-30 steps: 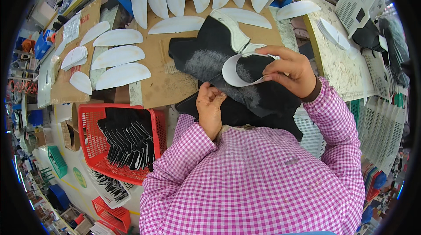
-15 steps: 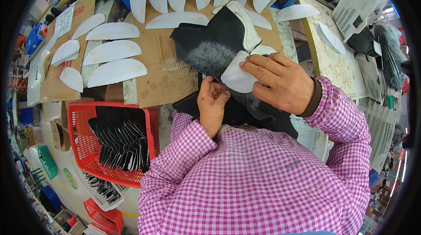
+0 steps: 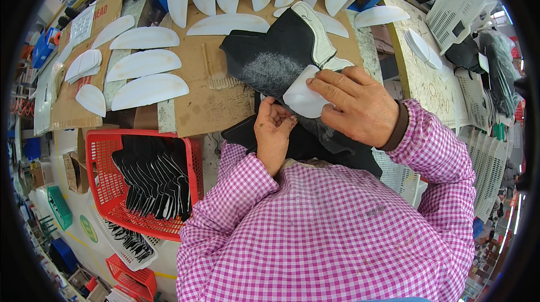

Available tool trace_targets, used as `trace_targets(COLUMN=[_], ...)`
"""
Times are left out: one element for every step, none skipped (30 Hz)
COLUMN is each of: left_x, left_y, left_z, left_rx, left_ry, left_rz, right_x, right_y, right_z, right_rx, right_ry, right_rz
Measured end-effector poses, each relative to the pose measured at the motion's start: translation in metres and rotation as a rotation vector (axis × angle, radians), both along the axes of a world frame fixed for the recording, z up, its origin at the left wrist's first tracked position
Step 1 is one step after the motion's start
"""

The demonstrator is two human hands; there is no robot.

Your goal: The person repeatedly picks black shoe uppers and white insoles from a workbench, aligns them, and places them under a press to bond. They then place the assembled units into a red basket. The person also moves a white basket and retrieves more black uppers from a green basket.

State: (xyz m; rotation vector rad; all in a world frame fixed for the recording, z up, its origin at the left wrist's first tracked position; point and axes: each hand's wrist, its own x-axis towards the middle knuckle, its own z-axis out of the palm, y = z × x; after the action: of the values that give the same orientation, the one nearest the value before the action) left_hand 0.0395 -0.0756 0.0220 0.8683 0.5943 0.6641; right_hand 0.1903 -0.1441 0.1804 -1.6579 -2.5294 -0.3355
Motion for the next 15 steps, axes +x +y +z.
trace_targets(left_x=[0.000,0.000,0.001,0.001,0.001,0.001,0.001,0.001,0.000,-0.001,-0.001,-0.001,-0.001,-0.001,0.000], left_y=[0.000,0.000,0.000,0.000,0.000,0.000,0.000,0.000,0.000,0.001,0.002,0.005,0.009,0.014,0.019], left_z=[0.000,-0.001,-0.001,-0.001,0.000,0.000,0.001,0.001,0.002,0.003,0.003,0.003,0.003,0.003,0.002], left_rx=[0.006,0.011,0.021,0.031,0.041,0.065,0.091,0.121,0.128,0.140,0.153,0.089,0.026,-0.036,-0.106], left_ry=[0.005,0.011,0.014,0.019,0.023,0.048,0.074,0.087,0.102,0.105,0.106,0.042,-0.024,-0.100,-0.144], left_rz=[-0.003,-0.007,-0.009,-0.011,-0.012,-0.017,-0.022,-0.021,-0.042,-0.057,-0.072,-0.087,-0.103,-0.119,-0.133], right_x=[-0.001,-0.002,-0.003,-0.003,-0.004,-0.005,-0.005,-0.005,-0.005,-0.004,-0.003,-0.001,0.001,0.002,0.004], right_y=[0.000,0.000,0.000,0.000,0.000,-0.001,-0.001,-0.001,-0.002,-0.003,-0.004,-0.005,-0.007,-0.008,-0.009], right_z=[0.000,0.000,-0.001,-0.001,-0.002,-0.003,-0.004,-0.005,-0.007,-0.008,-0.010,-0.011,-0.012,-0.013,-0.013], right_rx=[0.004,0.007,0.006,0.005,0.005,-0.003,-0.009,-0.016,-0.016,-0.016,-0.027,-0.021,-0.026,-0.031,-0.028], right_ry=[-0.013,-0.027,-0.019,-0.011,-0.003,0.004,0.011,0.018,0.022,0.026,0.029,0.024,0.018,0.012,0.014], right_rz=[0.001,0.001,0.001,0.001,0.001,0.005,0.010,0.015,0.018,0.021,0.030,0.025,0.027,0.028,0.030])
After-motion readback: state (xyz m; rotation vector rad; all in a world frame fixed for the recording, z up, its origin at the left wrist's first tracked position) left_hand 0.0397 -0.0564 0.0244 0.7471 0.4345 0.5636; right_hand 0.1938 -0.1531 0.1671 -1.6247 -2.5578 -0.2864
